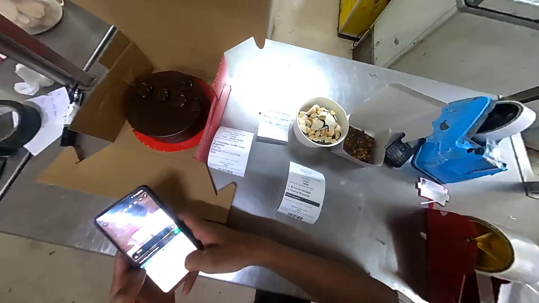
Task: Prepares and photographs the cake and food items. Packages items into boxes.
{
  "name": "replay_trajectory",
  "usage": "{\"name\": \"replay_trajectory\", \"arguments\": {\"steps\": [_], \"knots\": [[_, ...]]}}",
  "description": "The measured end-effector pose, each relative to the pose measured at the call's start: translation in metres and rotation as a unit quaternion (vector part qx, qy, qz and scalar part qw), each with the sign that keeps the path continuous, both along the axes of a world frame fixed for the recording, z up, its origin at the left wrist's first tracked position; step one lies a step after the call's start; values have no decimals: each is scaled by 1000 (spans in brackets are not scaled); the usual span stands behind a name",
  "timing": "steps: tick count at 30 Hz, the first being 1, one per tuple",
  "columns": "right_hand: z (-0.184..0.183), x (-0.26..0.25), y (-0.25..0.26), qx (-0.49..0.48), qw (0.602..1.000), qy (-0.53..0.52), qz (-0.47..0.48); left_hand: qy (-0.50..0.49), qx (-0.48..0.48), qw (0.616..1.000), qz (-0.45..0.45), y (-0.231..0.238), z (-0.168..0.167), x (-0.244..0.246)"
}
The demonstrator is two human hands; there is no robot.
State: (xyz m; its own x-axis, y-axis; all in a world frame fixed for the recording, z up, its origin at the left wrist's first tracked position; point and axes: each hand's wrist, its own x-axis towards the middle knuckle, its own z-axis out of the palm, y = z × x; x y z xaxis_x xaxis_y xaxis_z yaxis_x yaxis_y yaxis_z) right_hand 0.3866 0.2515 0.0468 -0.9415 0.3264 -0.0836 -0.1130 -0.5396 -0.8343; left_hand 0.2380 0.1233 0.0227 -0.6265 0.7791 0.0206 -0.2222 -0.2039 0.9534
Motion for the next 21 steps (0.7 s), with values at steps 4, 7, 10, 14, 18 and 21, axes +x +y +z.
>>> {"name": "replay_trajectory", "arguments": {"steps": [4,7,10,14,18,21], "knots": [[0,-2,-1,-14,1000,4,0,11,-9,1000,-6,-1,-3,-4],[3,6,2,-14,1000,-18,-12,-1,0,1000,-26,6,-6,4],[-6,5,-2,-11,1000,-25,-1,-19,-26,999,-13,2,0,10],[-18,-2,-2,-41,999,7,0,-55,-17,994,-88,-2,-3,1],[-18,-1,-1,-41,999,3,4,-40,-20,993,-113,-4,-1,2],[-18,0,-1,-35,999,0,1,-36,-21,991,-124,-4,1,2]]}}
